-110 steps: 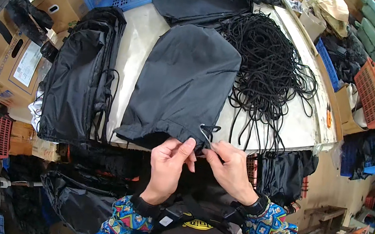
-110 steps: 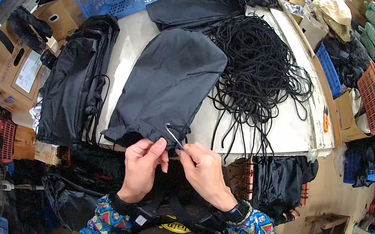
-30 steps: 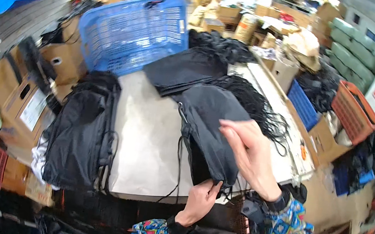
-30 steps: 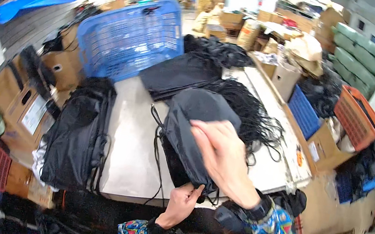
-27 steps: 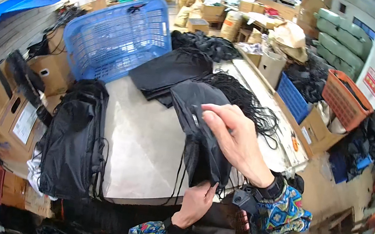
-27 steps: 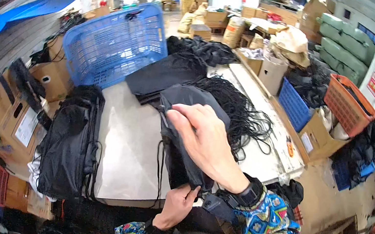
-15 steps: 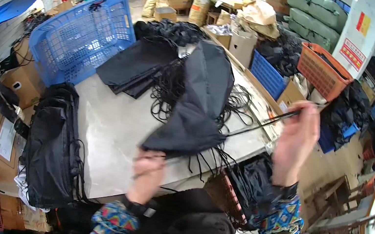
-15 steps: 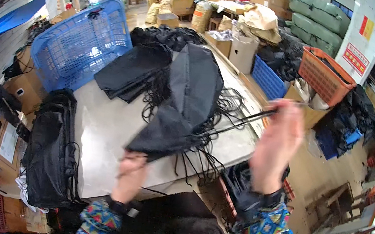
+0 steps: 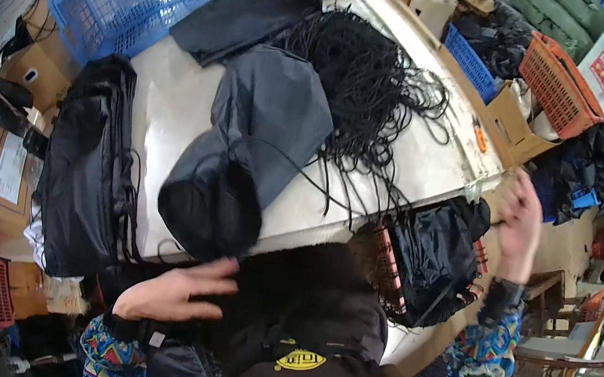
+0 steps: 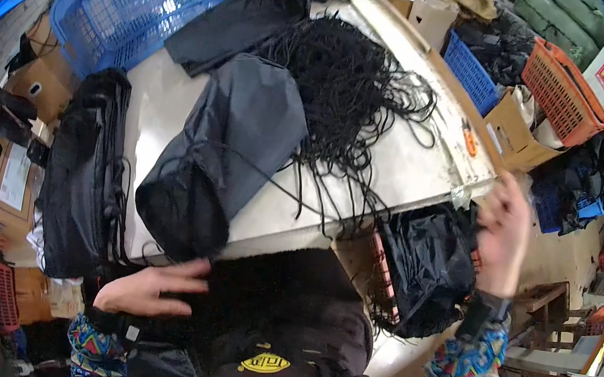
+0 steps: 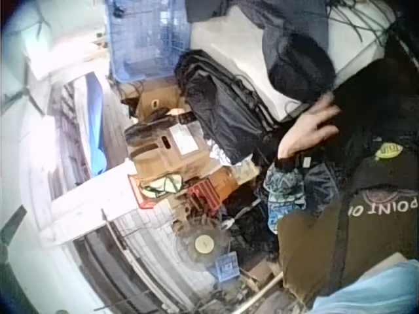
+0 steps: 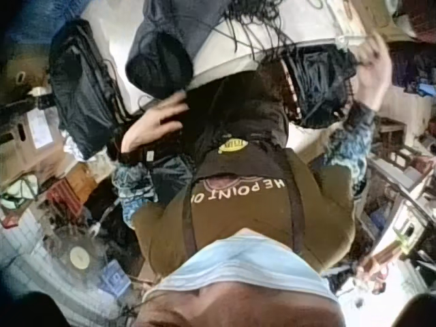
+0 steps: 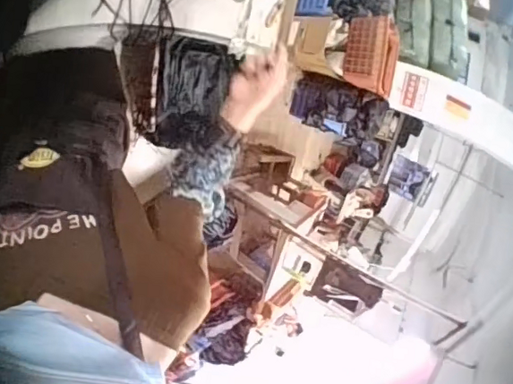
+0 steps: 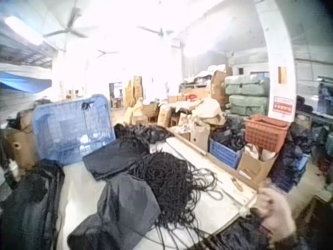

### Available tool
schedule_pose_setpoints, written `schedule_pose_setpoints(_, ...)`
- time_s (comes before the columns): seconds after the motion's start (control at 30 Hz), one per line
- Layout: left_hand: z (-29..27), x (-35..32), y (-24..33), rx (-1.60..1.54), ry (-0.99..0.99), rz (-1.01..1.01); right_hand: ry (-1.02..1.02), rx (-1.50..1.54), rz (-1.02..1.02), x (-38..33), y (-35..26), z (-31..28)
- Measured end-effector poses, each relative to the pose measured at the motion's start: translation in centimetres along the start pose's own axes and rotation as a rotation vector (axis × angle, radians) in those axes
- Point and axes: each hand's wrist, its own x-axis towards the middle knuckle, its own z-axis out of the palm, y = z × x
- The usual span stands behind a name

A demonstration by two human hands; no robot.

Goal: The person uses a metal hook tool to thread black drawstrings through the hems of black fabric bags. They repeatedly pull the strings through the channels, adjust the bags, and stack the finished units on a table in a workshop setting.

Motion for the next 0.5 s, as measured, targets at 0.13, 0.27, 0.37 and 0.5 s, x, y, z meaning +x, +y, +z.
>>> schedule_pose_setpoints(0.13, 1.5, 0.7, 3.0, -0.502, 0.435, -0.215, -0.329, -0.137, 0.233, -1.0, 4.7, 7.9)
schedule_pose_setpoints(0.27, 5.8, 4.9, 0.7, -0.042, 1.507, -0.299, -0.676, -0.654, 0.132, -3.5, 7.0, 14.6)
schedule_pose_setpoints(0.37, 10.5, 6.2, 1.4, -0.084, 1.722, -0.352, -0.867, -0.942, -0.417, -4.3, 9.9, 16.8)
schedule_pose_setpoints(0.5, 11.5, 7.0, -1.0, -0.888, 1.600, -0.416, -1.046, -0.976, -0.485, -6.9, 9.8, 20.6)
